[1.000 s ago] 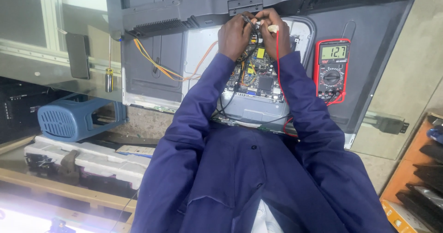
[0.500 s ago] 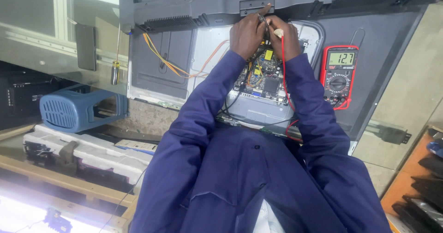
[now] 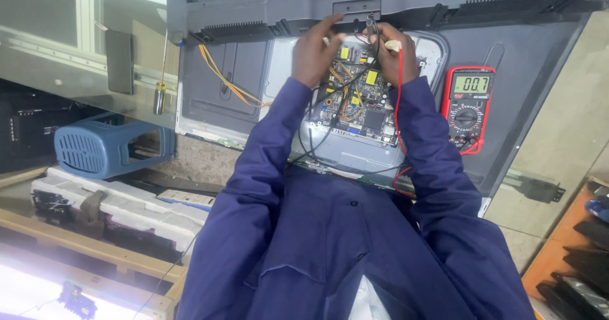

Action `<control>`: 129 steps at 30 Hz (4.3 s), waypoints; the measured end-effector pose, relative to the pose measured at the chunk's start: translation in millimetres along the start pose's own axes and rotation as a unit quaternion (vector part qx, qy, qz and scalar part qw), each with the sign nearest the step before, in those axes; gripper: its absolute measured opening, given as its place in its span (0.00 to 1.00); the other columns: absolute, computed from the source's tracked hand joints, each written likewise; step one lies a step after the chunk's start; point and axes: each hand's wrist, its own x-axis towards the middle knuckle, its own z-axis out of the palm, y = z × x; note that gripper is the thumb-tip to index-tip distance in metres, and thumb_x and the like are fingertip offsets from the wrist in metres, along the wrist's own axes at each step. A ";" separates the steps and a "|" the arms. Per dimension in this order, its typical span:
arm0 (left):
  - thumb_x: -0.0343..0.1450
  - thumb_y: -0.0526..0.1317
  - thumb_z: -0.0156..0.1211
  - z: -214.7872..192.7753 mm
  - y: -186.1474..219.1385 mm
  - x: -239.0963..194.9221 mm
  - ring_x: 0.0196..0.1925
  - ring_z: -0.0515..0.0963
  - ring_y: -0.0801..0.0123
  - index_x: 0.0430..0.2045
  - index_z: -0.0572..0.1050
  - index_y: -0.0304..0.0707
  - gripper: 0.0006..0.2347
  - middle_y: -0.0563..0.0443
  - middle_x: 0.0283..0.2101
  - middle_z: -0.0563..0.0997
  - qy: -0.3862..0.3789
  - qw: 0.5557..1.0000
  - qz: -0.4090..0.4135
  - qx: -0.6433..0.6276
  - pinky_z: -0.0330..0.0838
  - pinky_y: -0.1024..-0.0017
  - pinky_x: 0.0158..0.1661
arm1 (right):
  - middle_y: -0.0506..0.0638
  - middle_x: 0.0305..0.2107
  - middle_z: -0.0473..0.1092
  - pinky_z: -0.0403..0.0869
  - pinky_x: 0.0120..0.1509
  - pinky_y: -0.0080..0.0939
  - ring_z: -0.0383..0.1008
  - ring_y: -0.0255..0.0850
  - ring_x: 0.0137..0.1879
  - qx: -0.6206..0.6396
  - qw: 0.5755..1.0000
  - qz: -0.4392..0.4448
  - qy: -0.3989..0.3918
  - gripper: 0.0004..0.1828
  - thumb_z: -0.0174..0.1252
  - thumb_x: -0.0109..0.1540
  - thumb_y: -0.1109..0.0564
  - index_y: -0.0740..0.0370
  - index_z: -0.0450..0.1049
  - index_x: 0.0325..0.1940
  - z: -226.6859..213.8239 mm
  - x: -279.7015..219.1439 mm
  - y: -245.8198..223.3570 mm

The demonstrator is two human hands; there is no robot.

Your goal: The person uses a multimeter to test various points on the exposed circuit board of a disassembled television. They hold the multimeter probes against different components and wires while observing the readings on the device's display.

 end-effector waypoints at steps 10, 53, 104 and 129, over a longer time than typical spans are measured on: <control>0.65 0.40 0.51 -140.2 -203.9 -50.3 0.31 0.81 0.72 0.23 0.82 0.55 0.09 0.60 0.27 0.85 0.431 0.878 -0.206 -0.023 0.73 0.73 0.37 | 0.46 0.37 0.73 0.65 0.44 0.40 0.70 0.37 0.43 0.042 0.999 -0.003 0.006 0.24 0.46 0.71 0.38 0.60 0.75 0.49 -0.6 -2.8 0.8; 0.66 0.57 0.56 -174.9 -296.8 -41.9 0.27 0.70 0.79 0.33 0.71 0.52 0.13 0.58 0.24 0.71 0.299 0.884 -0.279 -0.226 0.62 0.79 0.24 | 0.45 0.36 0.70 0.62 0.43 0.39 0.64 0.36 0.39 0.031 0.999 0.008 0.005 0.20 0.47 0.71 0.43 0.59 0.75 0.48 0.1 -2.5 1.7; 0.65 0.39 0.54 -176.7 -358.5 -15.5 0.20 0.74 0.75 0.33 0.73 0.49 0.05 0.56 0.30 0.75 0.296 0.876 -0.251 -0.288 0.63 0.81 0.12 | 0.46 0.36 0.76 0.65 0.35 0.36 0.73 0.36 0.37 -0.015 0.999 0.023 0.022 0.21 0.43 0.69 0.40 0.54 0.76 0.46 1.5 -0.8 -5.6; 0.69 0.39 0.53 -175.5 -314.9 -21.5 0.23 0.69 0.78 0.30 0.71 0.48 0.01 0.58 0.27 0.70 0.333 0.876 -0.235 -0.257 0.60 0.80 0.15 | 0.43 0.33 0.74 0.63 0.36 0.34 0.69 0.33 0.34 0.012 0.999 0.017 0.027 0.19 0.45 0.68 0.42 0.56 0.76 0.44 5.0 0.4 -3.6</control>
